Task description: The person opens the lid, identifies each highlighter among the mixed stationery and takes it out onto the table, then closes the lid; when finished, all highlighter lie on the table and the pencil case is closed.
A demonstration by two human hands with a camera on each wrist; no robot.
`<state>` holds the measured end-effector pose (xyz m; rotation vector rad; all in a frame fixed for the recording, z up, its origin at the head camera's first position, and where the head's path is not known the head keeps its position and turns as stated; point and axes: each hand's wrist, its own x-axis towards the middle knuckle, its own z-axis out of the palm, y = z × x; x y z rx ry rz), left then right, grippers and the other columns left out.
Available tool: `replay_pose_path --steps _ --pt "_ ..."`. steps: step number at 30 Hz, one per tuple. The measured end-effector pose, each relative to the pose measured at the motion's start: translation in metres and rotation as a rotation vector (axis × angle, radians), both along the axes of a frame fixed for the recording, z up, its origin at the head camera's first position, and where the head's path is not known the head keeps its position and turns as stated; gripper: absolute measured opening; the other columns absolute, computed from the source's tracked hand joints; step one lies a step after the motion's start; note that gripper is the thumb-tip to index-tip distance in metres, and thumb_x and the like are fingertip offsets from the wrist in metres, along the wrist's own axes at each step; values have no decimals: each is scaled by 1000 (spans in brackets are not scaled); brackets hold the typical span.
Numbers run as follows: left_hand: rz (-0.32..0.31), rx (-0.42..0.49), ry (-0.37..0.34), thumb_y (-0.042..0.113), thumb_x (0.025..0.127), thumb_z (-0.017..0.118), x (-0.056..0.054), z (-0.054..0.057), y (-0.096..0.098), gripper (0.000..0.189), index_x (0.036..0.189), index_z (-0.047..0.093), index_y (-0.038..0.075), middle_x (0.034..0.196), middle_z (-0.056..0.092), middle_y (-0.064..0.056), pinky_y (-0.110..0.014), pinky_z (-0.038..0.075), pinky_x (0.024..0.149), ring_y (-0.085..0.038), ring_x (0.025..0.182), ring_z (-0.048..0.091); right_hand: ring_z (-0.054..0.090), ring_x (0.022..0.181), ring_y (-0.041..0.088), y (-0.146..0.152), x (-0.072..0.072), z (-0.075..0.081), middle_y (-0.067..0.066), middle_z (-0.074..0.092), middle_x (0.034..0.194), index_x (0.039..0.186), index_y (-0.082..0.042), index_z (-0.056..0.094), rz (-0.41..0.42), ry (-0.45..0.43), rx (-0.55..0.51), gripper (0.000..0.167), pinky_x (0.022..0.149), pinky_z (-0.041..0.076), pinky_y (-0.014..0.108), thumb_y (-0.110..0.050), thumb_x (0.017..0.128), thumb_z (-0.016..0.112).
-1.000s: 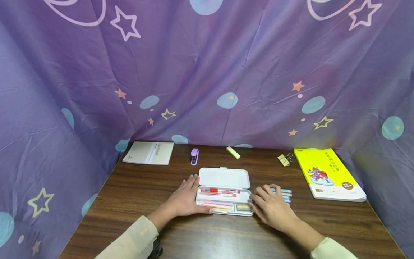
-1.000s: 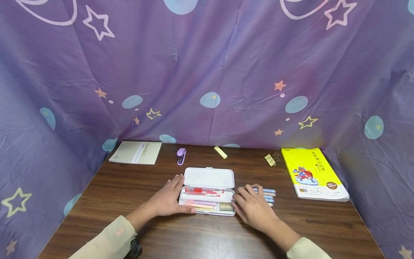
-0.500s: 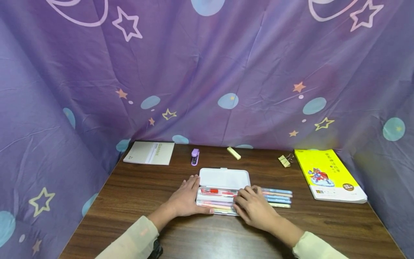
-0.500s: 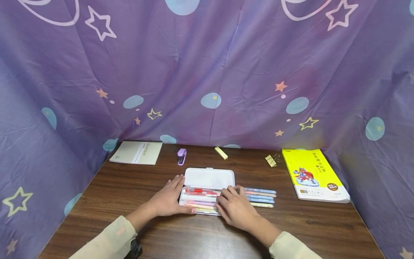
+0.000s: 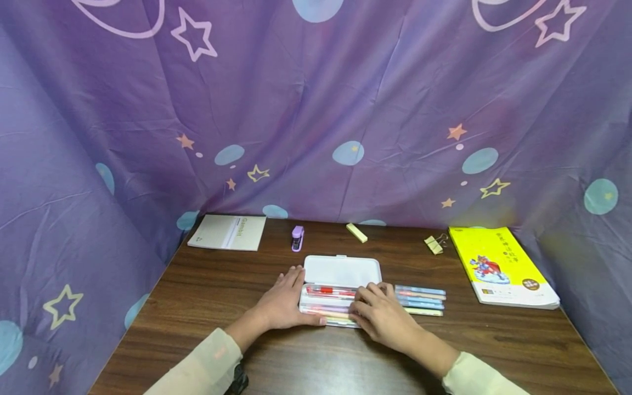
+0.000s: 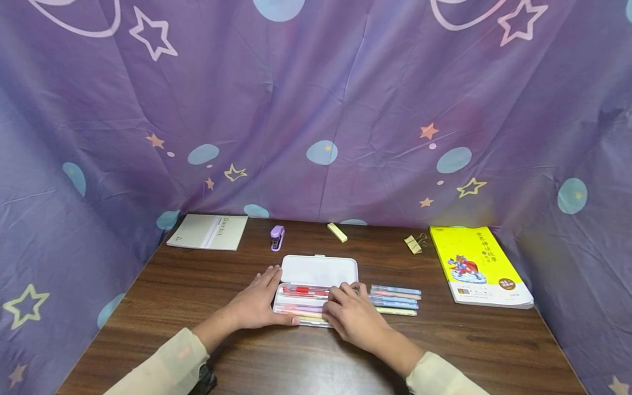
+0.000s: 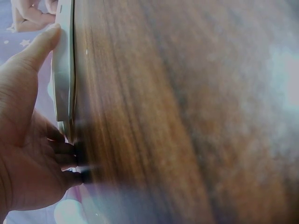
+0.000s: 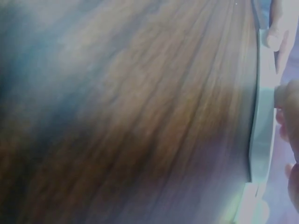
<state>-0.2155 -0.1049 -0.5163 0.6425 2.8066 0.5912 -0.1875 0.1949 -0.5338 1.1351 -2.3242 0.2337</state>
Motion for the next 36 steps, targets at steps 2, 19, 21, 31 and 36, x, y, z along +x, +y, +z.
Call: replay_pose_path --steps 2,19,21,31,36 --pt "1 5 3 87 82 76 0 1 0 142 173 20 -7 182 22 -27 -54 22 141 -41 173 19 56 93 12 -2 0 1 -11 65 97 94 -26 78 4 1 1 14 89 51 50 -28 90 91" --pt "-9 14 -9 85 83 76 0 0 -1 142 174 18 -7 183 20 -27 -56 20 141 -42 173 17 59 93 15 -26 1 13 -9 68 100 97 -24 79 -74 17 92 19 88 50 47 -34 90 92" --pt "-12 18 -8 85 83 76 0 1 -1 142 174 17 -7 183 20 -28 -57 21 141 -42 173 17 59 95 14 -30 2 14 -9 68 101 98 -24 79 -88 10 106 18 88 51 46 -35 91 91" --pt "-10 12 -1 88 82 74 -1 0 1 143 174 18 -7 183 19 -28 -56 21 141 -43 172 18 60 94 15 -51 3 20 -8 69 99 93 -24 78 -113 26 152 16 87 51 43 -36 93 89" --pt "-7 15 -14 87 83 74 0 0 1 142 174 16 -6 183 19 -27 -56 20 141 -43 173 17 62 95 16 -56 5 20 -6 71 101 93 -24 78 -116 3 180 15 88 51 44 -34 93 89"
